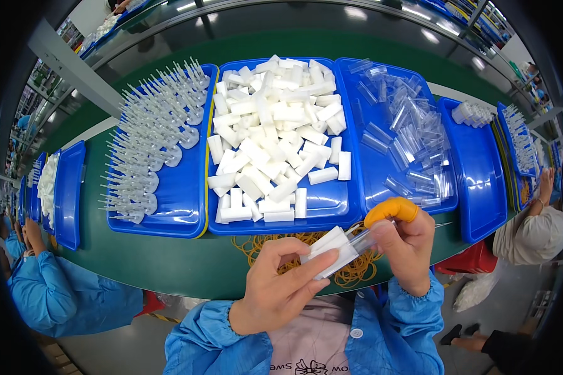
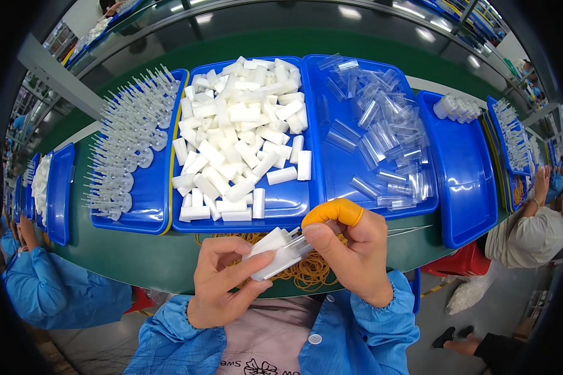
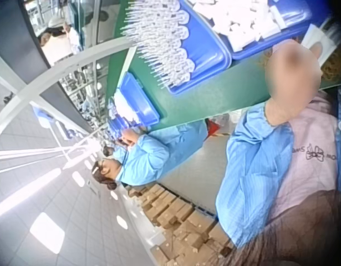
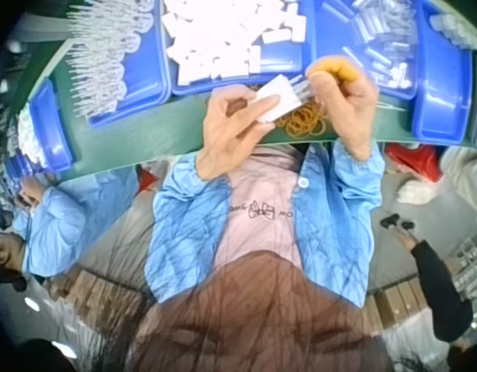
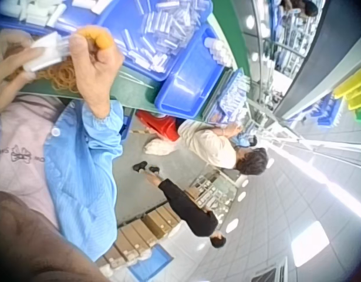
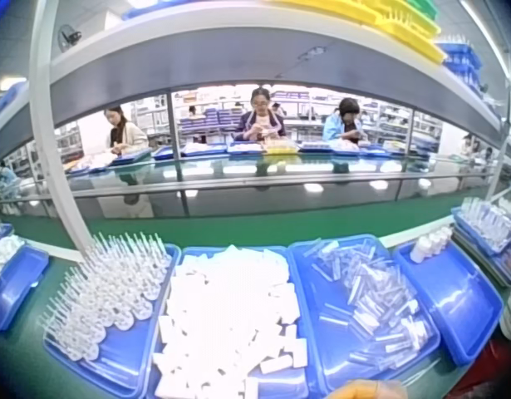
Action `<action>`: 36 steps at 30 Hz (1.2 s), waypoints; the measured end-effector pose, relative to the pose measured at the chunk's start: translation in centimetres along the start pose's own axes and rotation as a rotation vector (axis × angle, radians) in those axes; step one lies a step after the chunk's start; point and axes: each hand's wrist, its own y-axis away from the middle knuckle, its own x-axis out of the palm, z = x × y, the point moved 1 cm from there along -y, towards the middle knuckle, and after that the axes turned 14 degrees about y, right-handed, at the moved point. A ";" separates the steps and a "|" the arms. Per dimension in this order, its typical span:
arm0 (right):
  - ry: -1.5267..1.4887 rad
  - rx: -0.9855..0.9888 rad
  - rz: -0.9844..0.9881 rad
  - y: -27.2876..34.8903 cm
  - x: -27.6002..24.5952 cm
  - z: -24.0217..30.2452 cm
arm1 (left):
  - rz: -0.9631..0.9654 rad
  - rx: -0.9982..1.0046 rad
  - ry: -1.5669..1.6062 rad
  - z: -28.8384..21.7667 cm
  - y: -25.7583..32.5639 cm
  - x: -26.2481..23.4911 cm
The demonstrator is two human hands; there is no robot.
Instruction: The person assembles medical supplies by inserting white foam cylinders into clear plastic tubes. They use yellow rubber bands to secure the foam inside the tubes and use scissors to trim the excess band. The person works at a green table with blue trays containing the components.
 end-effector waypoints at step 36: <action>0.151 -0.448 -0.083 1.5 -0.3 1.0 | -0.292 -0.285 0.610 1.1 1.2 0.2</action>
